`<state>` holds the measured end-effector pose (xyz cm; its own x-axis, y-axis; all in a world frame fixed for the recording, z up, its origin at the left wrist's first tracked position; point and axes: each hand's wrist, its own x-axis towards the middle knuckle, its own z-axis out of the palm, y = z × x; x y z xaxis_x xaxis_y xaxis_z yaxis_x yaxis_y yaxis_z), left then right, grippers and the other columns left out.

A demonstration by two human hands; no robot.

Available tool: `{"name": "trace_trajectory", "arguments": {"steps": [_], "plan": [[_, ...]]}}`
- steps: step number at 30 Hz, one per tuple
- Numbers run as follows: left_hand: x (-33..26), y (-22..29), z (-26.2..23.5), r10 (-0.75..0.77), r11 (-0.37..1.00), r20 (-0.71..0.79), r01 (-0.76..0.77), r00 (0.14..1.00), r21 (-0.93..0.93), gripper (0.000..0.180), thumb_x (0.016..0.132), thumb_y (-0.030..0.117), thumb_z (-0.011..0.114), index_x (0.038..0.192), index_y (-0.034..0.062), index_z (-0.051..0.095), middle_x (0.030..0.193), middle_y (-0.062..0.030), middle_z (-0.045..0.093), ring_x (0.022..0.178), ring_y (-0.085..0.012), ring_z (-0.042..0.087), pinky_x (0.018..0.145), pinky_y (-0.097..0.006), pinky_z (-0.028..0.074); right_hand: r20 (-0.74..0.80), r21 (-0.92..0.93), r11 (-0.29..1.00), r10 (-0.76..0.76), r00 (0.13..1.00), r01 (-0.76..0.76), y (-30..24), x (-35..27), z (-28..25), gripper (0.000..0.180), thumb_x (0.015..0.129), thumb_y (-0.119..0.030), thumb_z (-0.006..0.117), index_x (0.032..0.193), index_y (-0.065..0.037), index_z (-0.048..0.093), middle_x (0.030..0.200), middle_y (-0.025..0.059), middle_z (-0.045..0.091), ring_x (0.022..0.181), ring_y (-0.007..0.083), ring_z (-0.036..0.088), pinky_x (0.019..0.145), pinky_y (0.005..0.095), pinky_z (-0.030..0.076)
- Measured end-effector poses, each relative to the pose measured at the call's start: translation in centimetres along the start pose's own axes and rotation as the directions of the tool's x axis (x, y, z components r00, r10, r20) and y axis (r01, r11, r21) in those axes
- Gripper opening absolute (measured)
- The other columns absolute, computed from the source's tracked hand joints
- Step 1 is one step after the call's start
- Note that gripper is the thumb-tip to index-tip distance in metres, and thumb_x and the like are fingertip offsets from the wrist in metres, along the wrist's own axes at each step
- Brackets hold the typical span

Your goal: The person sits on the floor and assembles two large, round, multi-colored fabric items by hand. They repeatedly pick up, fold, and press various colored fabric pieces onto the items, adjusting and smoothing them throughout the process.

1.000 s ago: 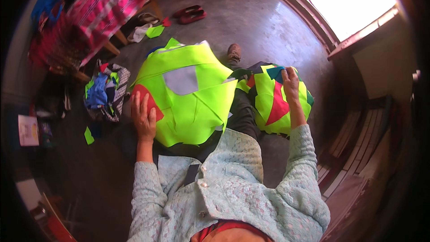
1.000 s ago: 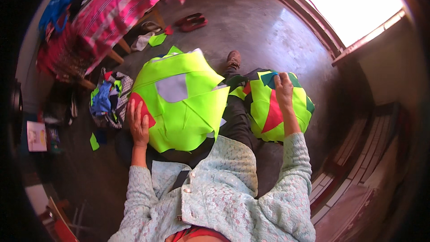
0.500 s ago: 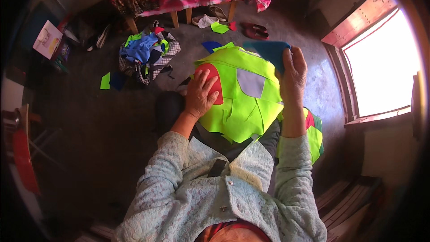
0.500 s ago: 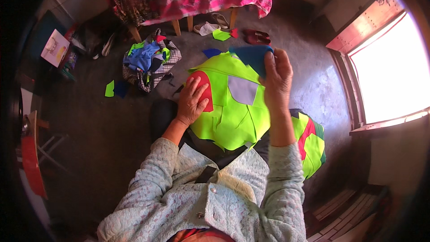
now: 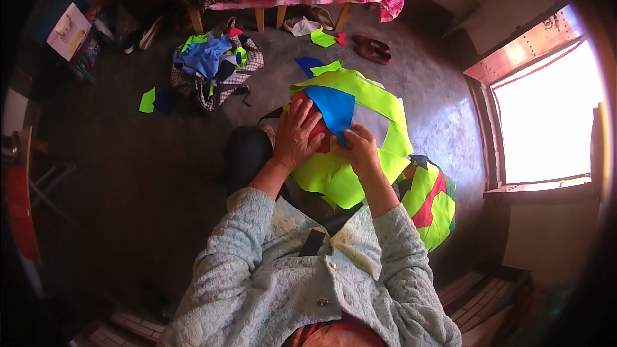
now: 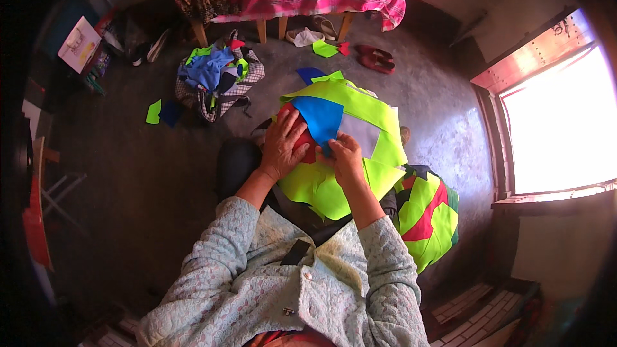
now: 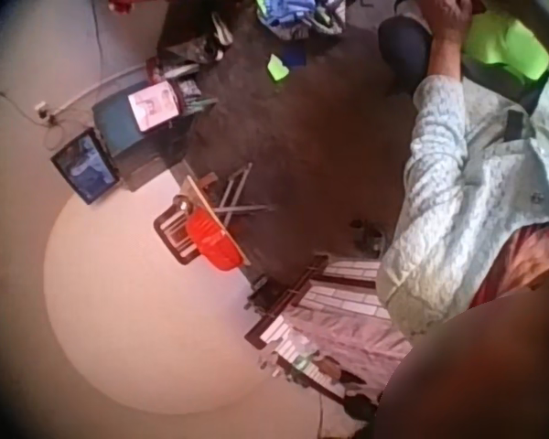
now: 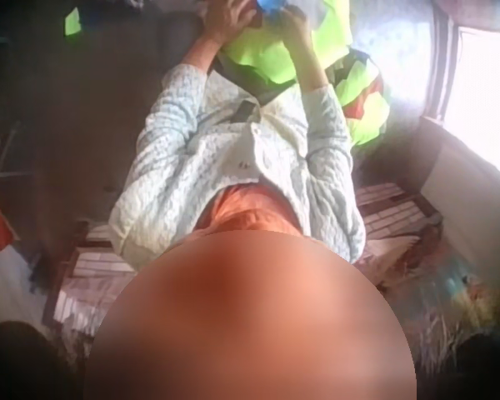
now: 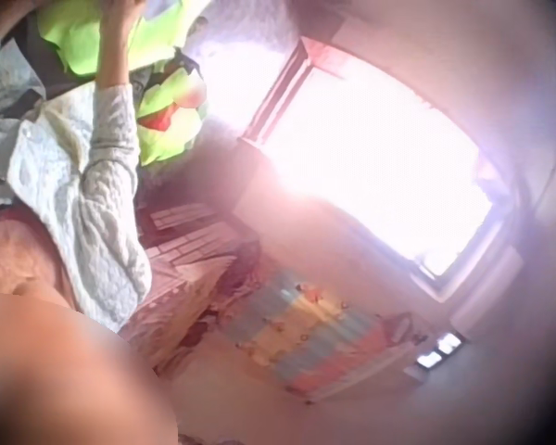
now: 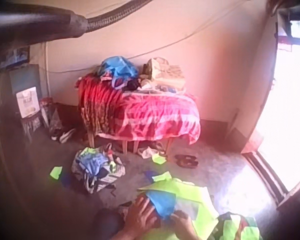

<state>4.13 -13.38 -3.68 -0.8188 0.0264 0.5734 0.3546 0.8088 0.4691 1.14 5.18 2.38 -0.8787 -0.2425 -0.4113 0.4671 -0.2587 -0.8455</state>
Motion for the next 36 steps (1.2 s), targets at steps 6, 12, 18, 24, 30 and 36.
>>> {"name": "trace_trajectory", "arguments": {"steps": [6,12,18,24,30,36], "plan": [[0.4,0.3,-0.7,-0.026,0.996,-0.029,0.023,0.999,-0.09,0.06,0.084,0.038,0.062,0.131,0.0036,0.049,0.146,-0.017,0.04,0.136,-0.0369,0.035,0.105,-0.052,0.031,-0.089,-0.049,0.988,-0.153,0.984,0.149,0.5,-1.3,0.8,0.033,0.095,-0.005,0.055,0.124,0.004,0.044,0.098,0.0156,0.063,0.085,0.0252,0.068,0.07,0.0357,0.06],[0.6,0.6,-1.3,-0.096,0.985,-0.044,0.088,0.994,-0.152,0.07,0.086,0.046,0.06,0.137,0.0014,0.043,0.143,-0.0214,0.043,0.134,-0.0393,0.039,0.109,-0.049,0.031,-0.078,-0.069,0.986,-0.154,0.985,0.149,0.5,-3.8,1.1,0.042,0.096,-0.014,0.059,0.131,0.001,0.041,0.095,0.0178,0.063,0.083,0.0252,0.068,0.071,0.0345,0.059],[0.6,1.0,-1.5,-0.063,0.996,-0.03,0.061,0.998,-0.068,0.07,0.087,0.048,0.057,0.14,0.0044,0.043,0.148,-0.0202,0.038,0.137,-0.0369,0.035,0.109,-0.052,0.026,0.004,-0.278,0.947,-0.168,0.986,0.162,-0.2,-6.1,-0.4,0.039,0.096,-0.018,0.06,0.129,-0.003,0.047,0.095,0.0107,0.064,0.079,0.0164,0.064,0.068,0.0289,0.054],[1.3,1.4,-1.8,0.013,1.0,0.055,-0.013,0.998,-0.007,0.06,0.088,0.045,0.056,0.137,0.0121,0.052,0.151,-0.0162,0.037,0.14,-0.036,0.032,0.111,-0.055,0.021,-0.139,-0.328,0.889,-0.381,0.914,0.32,0.8,-9.0,-5.0,0.025,0.099,-0.015,0.056,0.121,-0.005,0.055,0.09,0.0027,0.064,0.075,0.0095,0.062,0.067,0.0232,0.048],[1.2,2.8,-2.6,0.101,0.99,0.143,-0.114,0.985,0.089,0.055,0.091,0.047,0.053,0.137,0.0167,0.054,0.151,-0.0138,0.038,0.142,-0.0355,0.03,0.112,-0.058,0.018,-0.306,-0.298,0.898,-0.412,0.858,0.324,3.1,-10.9,-10.7,0.017,0.099,-0.011,0.053,0.113,-0.003,0.058,0.082,0.0037,0.065,0.068,0.0082,0.062,0.061,0.0217,0.049],[-0.1,5.6,-3.8,0.169,0.971,0.335,-0.214,0.927,0.103,0.055,0.094,0.051,0.048,0.135,0.0155,0.055,0.15,-0.0114,0.04,0.142,-0.0326,0.03,0.114,-0.059,0.014,-0.493,-0.22,0.94,-0.338,0.802,0.26,6.8,-11.3,-15.5,0.014,0.098,-0.011,0.053,0.109,-0.004,0.059,0.078,0.0044,0.065,0.061,0.0089,0.059,0.056,0.0218,0.048]]}}
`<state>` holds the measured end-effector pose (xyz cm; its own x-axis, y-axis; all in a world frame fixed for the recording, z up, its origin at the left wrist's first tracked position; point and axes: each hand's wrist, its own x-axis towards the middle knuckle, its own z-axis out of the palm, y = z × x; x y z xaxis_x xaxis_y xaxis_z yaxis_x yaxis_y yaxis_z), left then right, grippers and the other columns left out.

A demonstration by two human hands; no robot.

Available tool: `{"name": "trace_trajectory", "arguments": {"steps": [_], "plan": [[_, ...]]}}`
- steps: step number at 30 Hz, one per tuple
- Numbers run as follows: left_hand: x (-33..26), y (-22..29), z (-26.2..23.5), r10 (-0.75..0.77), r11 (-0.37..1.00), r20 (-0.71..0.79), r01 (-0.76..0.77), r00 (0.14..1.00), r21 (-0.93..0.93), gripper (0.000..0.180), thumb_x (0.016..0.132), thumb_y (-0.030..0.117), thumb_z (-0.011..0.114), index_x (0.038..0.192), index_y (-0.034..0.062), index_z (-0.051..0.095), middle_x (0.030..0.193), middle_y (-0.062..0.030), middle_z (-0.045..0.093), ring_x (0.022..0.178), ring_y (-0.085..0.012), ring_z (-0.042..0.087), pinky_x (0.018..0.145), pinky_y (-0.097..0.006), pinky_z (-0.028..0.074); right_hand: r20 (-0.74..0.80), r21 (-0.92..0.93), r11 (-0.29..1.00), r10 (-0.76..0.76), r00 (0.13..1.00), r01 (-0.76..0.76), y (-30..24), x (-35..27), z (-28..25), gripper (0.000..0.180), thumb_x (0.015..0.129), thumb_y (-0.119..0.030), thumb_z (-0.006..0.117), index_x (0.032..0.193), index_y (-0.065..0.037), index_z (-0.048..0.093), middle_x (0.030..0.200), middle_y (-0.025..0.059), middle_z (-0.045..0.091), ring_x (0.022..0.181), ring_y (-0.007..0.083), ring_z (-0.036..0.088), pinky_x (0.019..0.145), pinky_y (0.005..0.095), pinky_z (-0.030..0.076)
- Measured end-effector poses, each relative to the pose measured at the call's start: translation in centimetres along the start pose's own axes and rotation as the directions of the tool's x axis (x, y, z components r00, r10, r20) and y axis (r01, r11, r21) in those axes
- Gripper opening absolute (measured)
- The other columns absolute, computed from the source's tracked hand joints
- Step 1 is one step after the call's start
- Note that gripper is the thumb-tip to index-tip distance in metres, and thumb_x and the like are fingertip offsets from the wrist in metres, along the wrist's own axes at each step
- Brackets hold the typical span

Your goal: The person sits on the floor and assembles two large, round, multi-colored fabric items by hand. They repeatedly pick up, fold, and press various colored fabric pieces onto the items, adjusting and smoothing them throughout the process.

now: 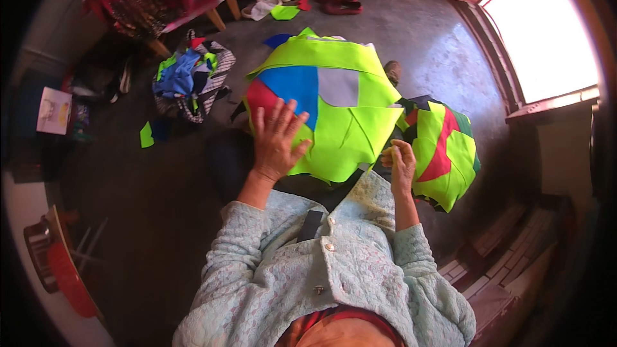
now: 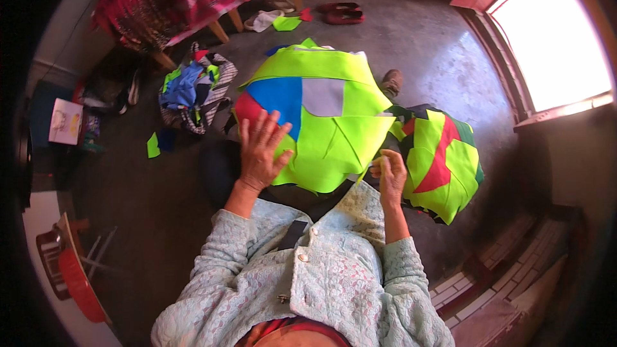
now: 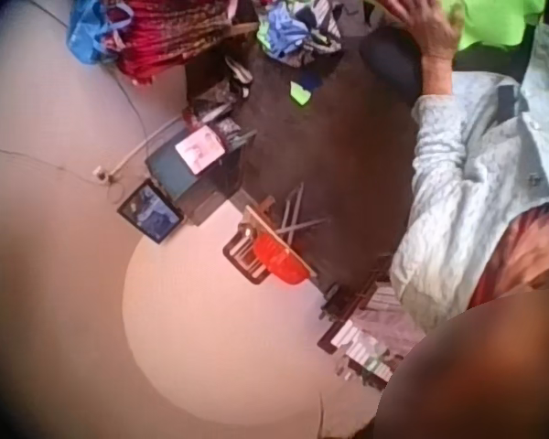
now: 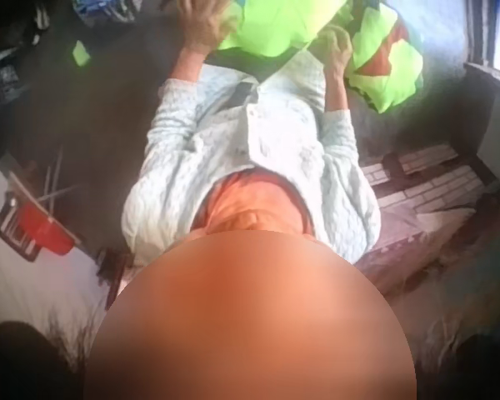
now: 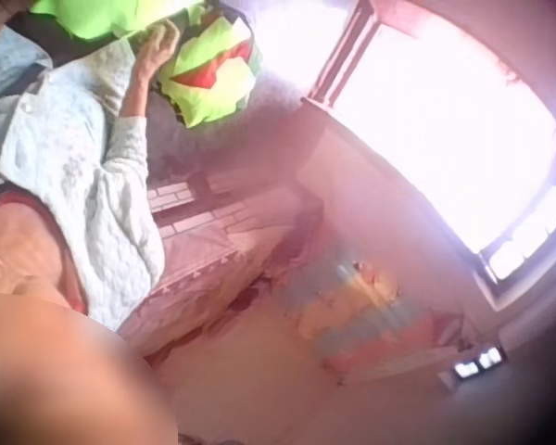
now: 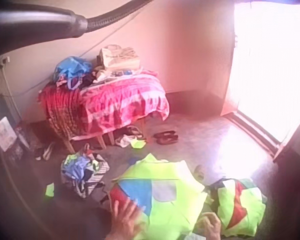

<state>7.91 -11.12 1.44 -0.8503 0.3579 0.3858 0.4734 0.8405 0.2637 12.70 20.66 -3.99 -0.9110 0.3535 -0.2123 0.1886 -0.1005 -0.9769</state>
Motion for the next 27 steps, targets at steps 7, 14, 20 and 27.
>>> {"name": "trace_trajectory", "arguments": {"steps": [7,14,20,27], "plan": [[-1.2,1.9,1.6,-0.008,1.0,-0.032,0.007,0.999,-0.006,0.057,0.096,0.05,0.046,0.135,0.0087,0.053,0.147,-0.0112,0.044,0.139,-0.0334,0.035,0.113,-0.057,0.019,-0.067,-0.003,0.997,0.072,0.995,-0.072,4.0,0.4,-2.2,0.014,0.098,-0.014,0.055,0.108,-0.005,0.059,0.077,0.0048,0.065,0.06,0.0102,0.059,0.055,0.0229,0.048],[-1.0,1.9,2.1,0.025,0.995,-0.041,-0.021,0.999,0.097,0.058,0.096,0.049,0.042,0.134,0.0056,0.053,0.144,-0.0118,0.047,0.137,-0.0342,0.038,0.111,-0.057,0.023,-0.091,-0.011,0.995,0.095,0.991,-0.097,3.8,0.9,-1.5,0.015,0.096,-0.011,0.053,0.107,-0.004,0.061,0.077,0.0054,0.062,0.062,0.0109,0.06,0.055,0.0237,0.05],[-0.7,1.9,2.5,0.055,0.986,-0.066,-0.044,0.996,0.16,0.054,0.096,0.042,0.038,0.133,0.005,0.053,0.144,-0.0123,0.048,0.137,-0.0333,0.039,0.113,-0.052,0.021,-0.083,0.202,0.969,0.163,0.983,-0.143,3.9,1.1,-2.3,0.013,0.098,-0.014,0.053,0.107,-0.005,0.058,0.079,0.005,0.065,0.06,0.0102,0.06,0.054,0.0231,0.049],[-0.9,1.9,2.6,0.072,0.982,-0.081,-0.057,0.994,0.179,0.052,0.094,0.036,0.038,0.133,0.0043,0.053,0.143,-0.0133,0.048,0.136,-0.0338,0.04,0.114,-0.052,0.021,-0.341,0.087,0.995,-0.023,0.94,0.056,2.1,2.2,-9.0,0.014,0.096,-0.014,0.057,0.108,-0.007,0.058,0.085,0.0054,0.067,0.066,0.0093,0.061,0.058,0.0221,0.048]]}}
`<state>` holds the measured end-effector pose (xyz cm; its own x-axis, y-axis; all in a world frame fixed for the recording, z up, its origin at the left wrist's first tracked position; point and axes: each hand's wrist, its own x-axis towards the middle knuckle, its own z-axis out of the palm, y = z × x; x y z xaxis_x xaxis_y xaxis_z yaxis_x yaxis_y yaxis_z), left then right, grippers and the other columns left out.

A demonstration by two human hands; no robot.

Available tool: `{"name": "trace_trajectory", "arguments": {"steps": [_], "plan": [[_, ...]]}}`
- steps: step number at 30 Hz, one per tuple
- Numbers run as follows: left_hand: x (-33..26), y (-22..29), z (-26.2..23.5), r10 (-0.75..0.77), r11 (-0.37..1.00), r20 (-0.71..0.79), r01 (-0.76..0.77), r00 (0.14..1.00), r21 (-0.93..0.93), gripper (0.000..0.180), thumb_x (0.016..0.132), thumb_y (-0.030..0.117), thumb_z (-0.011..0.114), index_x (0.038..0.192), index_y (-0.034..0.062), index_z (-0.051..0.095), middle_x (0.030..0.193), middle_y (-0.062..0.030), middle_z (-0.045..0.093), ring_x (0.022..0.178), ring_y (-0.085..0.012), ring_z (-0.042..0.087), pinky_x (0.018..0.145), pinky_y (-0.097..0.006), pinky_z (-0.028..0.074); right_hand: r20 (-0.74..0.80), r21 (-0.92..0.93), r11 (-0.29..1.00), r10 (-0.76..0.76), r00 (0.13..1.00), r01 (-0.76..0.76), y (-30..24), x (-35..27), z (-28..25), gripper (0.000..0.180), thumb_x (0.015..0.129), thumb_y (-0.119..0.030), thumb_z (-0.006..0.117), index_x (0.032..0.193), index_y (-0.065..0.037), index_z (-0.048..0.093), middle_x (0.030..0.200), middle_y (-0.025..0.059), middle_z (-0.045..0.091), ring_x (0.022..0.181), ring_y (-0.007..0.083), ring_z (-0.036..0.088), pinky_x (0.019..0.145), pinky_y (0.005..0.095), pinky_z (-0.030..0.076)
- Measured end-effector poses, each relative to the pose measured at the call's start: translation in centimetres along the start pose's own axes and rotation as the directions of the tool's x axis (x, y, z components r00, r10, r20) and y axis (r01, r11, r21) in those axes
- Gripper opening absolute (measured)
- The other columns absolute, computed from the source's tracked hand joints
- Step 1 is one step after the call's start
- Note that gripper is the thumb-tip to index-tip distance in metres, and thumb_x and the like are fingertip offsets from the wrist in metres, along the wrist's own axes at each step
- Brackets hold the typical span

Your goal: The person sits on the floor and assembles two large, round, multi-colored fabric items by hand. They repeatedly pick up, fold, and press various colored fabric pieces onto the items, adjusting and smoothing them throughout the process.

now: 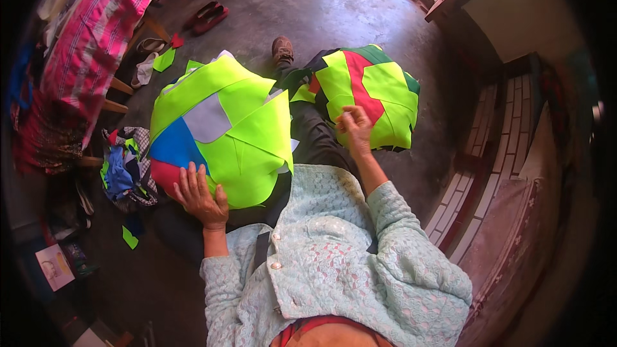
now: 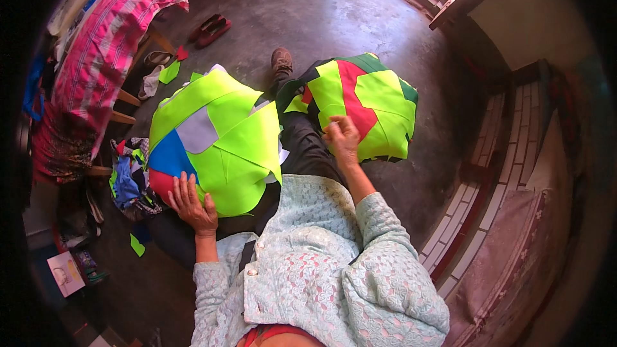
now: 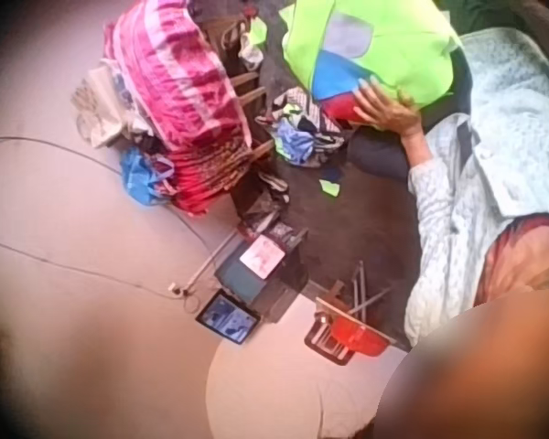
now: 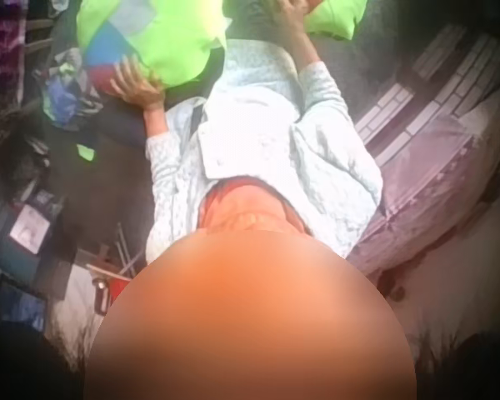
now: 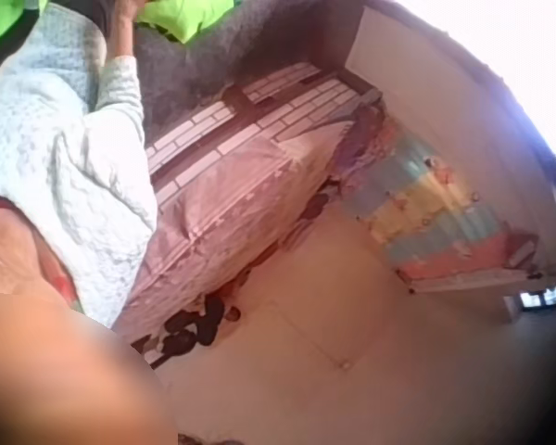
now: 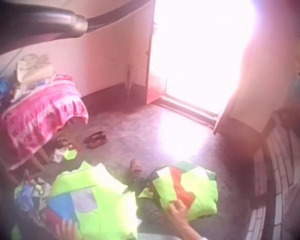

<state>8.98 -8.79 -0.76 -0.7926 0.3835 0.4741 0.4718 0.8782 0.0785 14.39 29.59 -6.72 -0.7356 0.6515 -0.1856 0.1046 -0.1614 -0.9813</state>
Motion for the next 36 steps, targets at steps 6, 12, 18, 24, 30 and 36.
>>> {"name": "trace_trajectory", "arguments": {"steps": [6,12,18,24,30,36], "plan": [[0.0,-0.1,0.0,0.001,1.0,0.007,-0.001,1.0,0.002,0.052,0.094,0.037,0.037,0.132,0.0041,0.054,0.143,-0.0137,0.048,0.136,-0.034,0.04,0.114,-0.052,0.021,-0.061,-0.781,0.549,-0.54,0.84,0.297,-1.4,5.8,-7.5,0.041,0.078,-0.006,0.071,0.116,-0.007,0.059,0.107,0.0094,0.066,0.096,0.0248,0.064,0.083,0.0371,0.05],[-0.1,-0.2,0.1,-0.002,1.0,0.009,0.002,1.0,0.005,0.053,0.094,0.036,0.037,0.133,0.0043,0.053,0.144,-0.0138,0.048,0.136,-0.0339,0.04,0.114,-0.052,0.021,0.205,-0.974,-0.005,-0.438,0.875,0.226,-1.0,8.8,-9.1,0.051,0.076,-0.024,0.071,0.123,-0.011,0.057,0.122,0.0103,0.06,0.113,0.0265,0.058,0.091,0.0399,0.046],[-0.2,-0.2,0.1,-0.005,1.0,0.0,0.005,1.0,-0.005,0.053,0.094,0.036,0.036,0.133,0.0043,0.053,0.144,-0.0131,0.048,0.137,-0.0338,0.039,0.114,-0.052,0.021,0.312,-0.948,-0.091,-0.443,0.841,0.304,1.0,10.4,-9.4,0.016,0.082,-0.019,0.062,0.095,-0.011,0.064,0.091,0.006,0.065,0.088,0.0264,0.065,0.075,0.0411,0.051],[-0.2,0.0,0.0,-0.023,1.0,-0.022,0.023,0.999,-0.019,0.053,0.097,0.042,0.034,0.129,0.0057,0.057,0.14,-0.0121,0.051,0.134,-0.034,0.042,0.113,-0.053,0.022,-0.039,-0.948,0.307,-0.384,0.922,0.087,-0.1,10.7,-8.9,0.013,0.091,-0.022,0.059,0.093,-0.011,0.064,0.093,0.0115,0.068,0.081,0.0324,0.065,0.071,0.0414,0.051],[0.3,0.0,0.4,0.003,1.0,-0.008,-0.003,1.0,-0.012,0.054,0.095,0.038,0.035,0.133,0.0049,0.053,0.143,-0.0131,0.048,0.136,-0.0336,0.04,0.114,-0.052,0.021,-0.212,-0.291,0.934,-0.274,0.938,0.207,-1.3,15.4,-14.8,0.018,0.101,-0.018,0.05,0.106,-0.005,0.06,0.095,0.0005,0.065,0.082,0.0118,0.063,0.068,0.0289,0.05],[-0.3,-0.2,0.1,-0.023,0.999,-0.013,0.023,1.0,-0.043,0.052,0.095,0.038,0.038,0.133,0.0052,0.054,0.143,-0.0117,0.049,0.136,-0.0335,0.041,0.113,-0.053,0.022,0.058,0.052,0.978,-0.207,0.977,0.204,-7.2,13.8,-13.2,0.017,0.099,-0.019,0.049,0.108,-0.007,0.058,0.1,0.0076,0.065,0.09,0.0214,0.065,0.076,0.0383,0.055]]}}
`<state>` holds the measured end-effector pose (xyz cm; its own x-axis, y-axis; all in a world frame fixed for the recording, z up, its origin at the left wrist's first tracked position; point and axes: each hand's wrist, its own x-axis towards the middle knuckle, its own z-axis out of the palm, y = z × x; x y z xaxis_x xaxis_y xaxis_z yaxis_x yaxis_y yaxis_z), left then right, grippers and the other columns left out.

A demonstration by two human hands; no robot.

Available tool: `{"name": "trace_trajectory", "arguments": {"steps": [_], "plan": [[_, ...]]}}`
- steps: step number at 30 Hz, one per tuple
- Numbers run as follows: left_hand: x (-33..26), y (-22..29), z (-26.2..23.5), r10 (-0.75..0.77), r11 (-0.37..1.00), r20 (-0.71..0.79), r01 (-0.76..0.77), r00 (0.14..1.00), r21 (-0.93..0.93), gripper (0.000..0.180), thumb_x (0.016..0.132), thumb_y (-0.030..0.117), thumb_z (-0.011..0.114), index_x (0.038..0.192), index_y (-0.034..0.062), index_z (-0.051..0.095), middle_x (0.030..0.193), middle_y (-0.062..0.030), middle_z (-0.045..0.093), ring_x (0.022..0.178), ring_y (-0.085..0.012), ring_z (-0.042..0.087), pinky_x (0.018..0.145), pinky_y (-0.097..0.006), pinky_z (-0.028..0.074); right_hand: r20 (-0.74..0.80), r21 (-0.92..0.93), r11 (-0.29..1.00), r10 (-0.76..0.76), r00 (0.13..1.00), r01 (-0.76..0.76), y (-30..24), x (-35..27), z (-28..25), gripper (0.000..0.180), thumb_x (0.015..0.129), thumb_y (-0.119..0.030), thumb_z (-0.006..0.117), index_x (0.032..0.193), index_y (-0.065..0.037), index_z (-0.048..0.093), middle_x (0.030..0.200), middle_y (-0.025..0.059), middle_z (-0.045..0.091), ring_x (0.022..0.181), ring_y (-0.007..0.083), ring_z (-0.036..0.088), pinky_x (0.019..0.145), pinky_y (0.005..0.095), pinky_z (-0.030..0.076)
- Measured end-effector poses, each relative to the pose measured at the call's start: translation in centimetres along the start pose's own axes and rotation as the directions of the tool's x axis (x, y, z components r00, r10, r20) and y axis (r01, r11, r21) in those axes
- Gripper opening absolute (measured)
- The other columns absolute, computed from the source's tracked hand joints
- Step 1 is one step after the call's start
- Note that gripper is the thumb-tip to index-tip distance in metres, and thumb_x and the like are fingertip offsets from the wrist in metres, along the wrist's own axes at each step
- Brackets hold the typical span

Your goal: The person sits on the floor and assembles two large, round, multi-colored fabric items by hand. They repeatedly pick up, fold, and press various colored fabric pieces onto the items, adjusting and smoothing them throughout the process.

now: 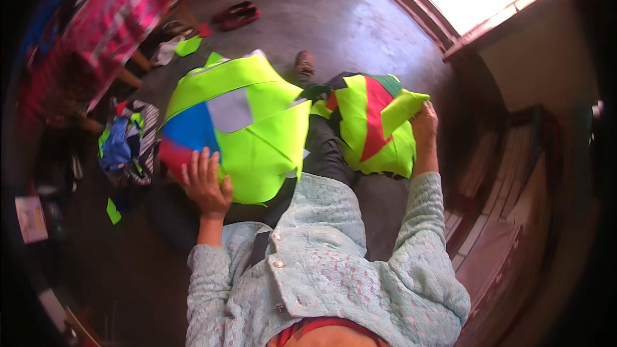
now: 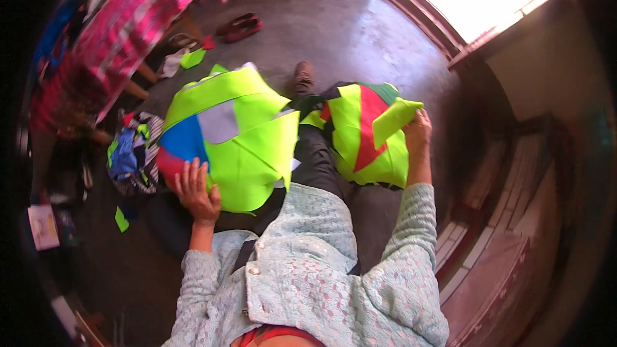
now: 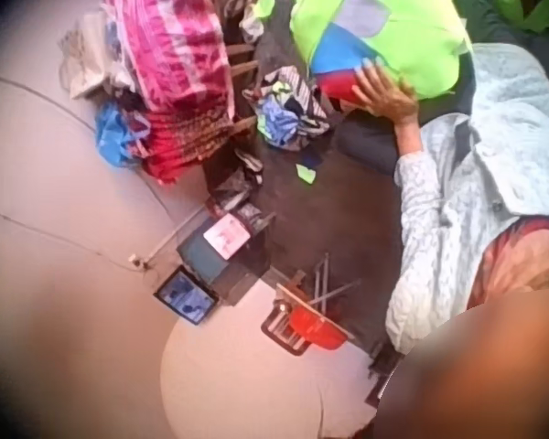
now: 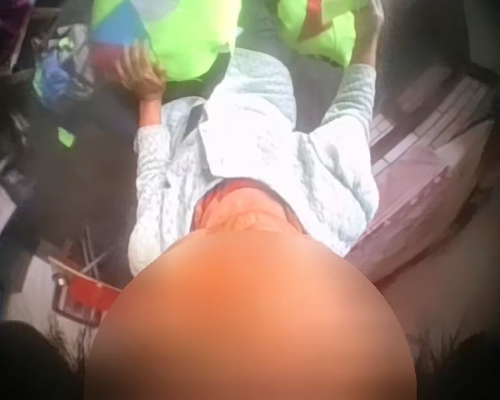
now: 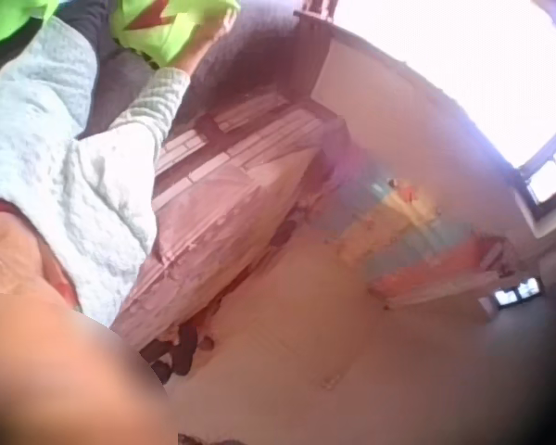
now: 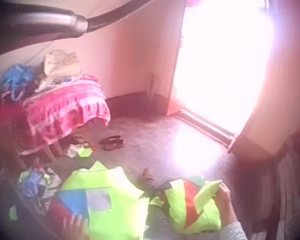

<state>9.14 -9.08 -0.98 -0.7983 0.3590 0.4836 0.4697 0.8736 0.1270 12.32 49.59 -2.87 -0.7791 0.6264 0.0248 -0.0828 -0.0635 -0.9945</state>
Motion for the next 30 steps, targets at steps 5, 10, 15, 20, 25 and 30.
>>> {"name": "trace_trajectory", "arguments": {"steps": [5,10,15,20,25,30], "plan": [[0.3,0.1,-0.1,-0.029,0.998,-0.016,0.029,0.999,-0.057,0.052,0.095,0.043,0.04,0.131,0.0089,0.058,0.141,-0.0106,0.051,0.135,-0.0327,0.041,0.113,-0.054,0.022,0.113,0.312,0.945,0.066,0.991,-0.099,-3.8,-0.4,4.9,0.018,0.099,-0.015,0.048,0.113,-0.008,0.056,0.106,0.0104,0.065,0.098,0.0246,0.065,0.081,0.0413,0.055],[-0.1,0.0,-0.1,-0.054,0.994,-0.037,0.05,0.998,-0.101,0.049,0.094,0.042,0.046,0.129,0.011,0.059,0.141,-0.0087,0.051,0.134,-0.0309,0.043,0.112,-0.056,0.022,0.077,-0.233,0.902,-0.356,0.931,0.364,-8.0,-1.8,15.9,0.02,0.099,-0.015,0.05,0.114,-0.005,0.059,0.108,0.0087,0.065,0.096,0.0193,0.064,0.08,0.0308,0.05],[-0.1,-0.1,-0.2,-0.064,0.991,-0.036,0.059,0.997,-0.123,0.047,0.093,0.04,0.049,0.129,0.0112,0.059,0.143,-0.0087,0.049,0.135,-0.0309,0.042,0.113,-0.056,0.021,0.339,-0.429,0.596,-0.59,0.733,0.679,-9.5,-7.6,29.0,0.023,0.093,-0.006,0.055,0.116,-0.002,0.058,0.101,0.0124,0.065,0.085,0.0235,0.062,0.076,0.0341,0.048],[0.1,0.0,0.2,-0.064,0.988,-0.026,0.06,0.998,-0.14,0.049,0.093,0.041,0.049,0.131,0.0116,0.057,0.144,-0.0085,0.048,0.136,-0.031,0.04,0.113,-0.056,0.02,0.809,-0.453,0.223,-0.303,0.503,0.863,-0.8,-14.5,34.2,0.036,0.081,-0.024,0.07,0.11,-0.008,0.056,0.136,0.0188,0.049,0.131,0.0362,0.043,0.108,0.0489,0.031],[-0.1,0.0,0.0,-0.078,0.986,-0.038,0.071,0.996,-0.149,0.049,0.093,0.042,0.048,0.13,0.0113,0.058,0.143,-0.0087,0.049,0.135,-0.0311,0.041,0.113,-0.056,0.02,0.782,-0.477,0.334,-0.261,0.566,0.813,-0.3,-15.2,34.5,0.042,0.083,-0.027,0.067,0.119,-0.011,0.054,0.146,0.0173,0.042,0.139,0.0342,0.034,0.114,0.0496,0.022],[-0.1,-0.1,0.0,-0.068,0.989,-0.047,0.062,0.997,-0.132,0.049,0.094,0.042,0.047,0.129,0.0109,0.059,0.141,-0.0091,0.05,0.135,-0.0313,0.041,0.113,-0.057,0.021,0.763,-0.47,0.363,-0.292,0.577,0.805,0.1,-15.2,34.4,0.044,0.083,-0.028,0.067,0.122,-0.012,0.053,0.145,0.0157,0.043,0.139,0.0332,0.036,0.114,0.0488,0.022]]}}
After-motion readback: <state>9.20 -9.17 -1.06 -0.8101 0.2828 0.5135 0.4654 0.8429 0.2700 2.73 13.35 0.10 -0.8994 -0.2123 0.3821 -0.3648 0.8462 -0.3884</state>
